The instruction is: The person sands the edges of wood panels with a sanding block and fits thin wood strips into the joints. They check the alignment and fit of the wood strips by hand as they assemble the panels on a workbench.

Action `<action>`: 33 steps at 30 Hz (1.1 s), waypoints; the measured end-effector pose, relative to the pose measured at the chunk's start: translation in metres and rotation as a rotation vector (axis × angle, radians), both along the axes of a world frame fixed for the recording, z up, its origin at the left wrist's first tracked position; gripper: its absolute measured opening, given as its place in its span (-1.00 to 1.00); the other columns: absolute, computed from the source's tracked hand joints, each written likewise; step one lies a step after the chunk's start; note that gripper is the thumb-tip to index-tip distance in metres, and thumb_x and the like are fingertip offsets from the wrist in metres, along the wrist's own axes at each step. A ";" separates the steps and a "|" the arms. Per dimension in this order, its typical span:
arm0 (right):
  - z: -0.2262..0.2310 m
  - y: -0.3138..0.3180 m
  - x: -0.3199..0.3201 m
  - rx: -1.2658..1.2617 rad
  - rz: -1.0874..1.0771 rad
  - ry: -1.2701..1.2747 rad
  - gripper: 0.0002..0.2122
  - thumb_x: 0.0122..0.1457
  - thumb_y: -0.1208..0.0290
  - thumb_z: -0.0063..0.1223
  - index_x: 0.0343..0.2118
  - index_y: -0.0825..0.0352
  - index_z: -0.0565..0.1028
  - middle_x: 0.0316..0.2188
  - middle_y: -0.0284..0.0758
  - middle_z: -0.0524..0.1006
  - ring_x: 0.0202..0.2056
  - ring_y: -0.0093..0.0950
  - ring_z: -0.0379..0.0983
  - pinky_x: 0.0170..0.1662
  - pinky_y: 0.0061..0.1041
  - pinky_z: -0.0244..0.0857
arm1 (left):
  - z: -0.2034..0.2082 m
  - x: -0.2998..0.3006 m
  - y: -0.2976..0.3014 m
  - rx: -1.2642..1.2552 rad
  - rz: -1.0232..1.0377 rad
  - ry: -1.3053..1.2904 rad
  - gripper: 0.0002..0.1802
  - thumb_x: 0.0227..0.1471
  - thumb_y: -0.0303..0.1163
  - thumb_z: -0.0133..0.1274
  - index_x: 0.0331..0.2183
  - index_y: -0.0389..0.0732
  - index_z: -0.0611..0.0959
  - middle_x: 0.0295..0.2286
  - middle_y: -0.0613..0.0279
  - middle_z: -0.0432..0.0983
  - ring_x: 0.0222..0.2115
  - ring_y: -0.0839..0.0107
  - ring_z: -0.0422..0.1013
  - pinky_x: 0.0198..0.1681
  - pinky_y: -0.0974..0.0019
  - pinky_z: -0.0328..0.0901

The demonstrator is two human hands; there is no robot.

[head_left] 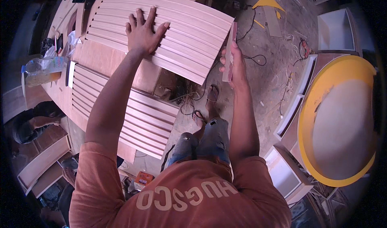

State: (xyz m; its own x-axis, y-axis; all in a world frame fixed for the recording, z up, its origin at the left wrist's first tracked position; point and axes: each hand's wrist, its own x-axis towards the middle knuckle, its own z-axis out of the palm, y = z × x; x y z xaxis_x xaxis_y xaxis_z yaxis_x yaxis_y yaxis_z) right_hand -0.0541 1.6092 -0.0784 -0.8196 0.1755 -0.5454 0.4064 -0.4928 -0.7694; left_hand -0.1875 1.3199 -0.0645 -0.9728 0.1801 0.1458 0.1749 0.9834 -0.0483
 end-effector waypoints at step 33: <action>-0.007 -0.018 0.040 0.007 0.063 -0.033 -0.53 0.23 -0.17 0.03 -0.13 0.21 0.39 -0.34 -0.47 0.36 -0.49 -0.71 0.28 -0.59 -0.66 0.16 | -0.002 0.002 -0.002 0.037 -0.047 0.042 -0.05 0.11 0.48 -0.26 0.36 0.15 0.16 0.33 -0.17 -0.07 0.35 -0.19 -0.15 0.35 -0.19 -0.20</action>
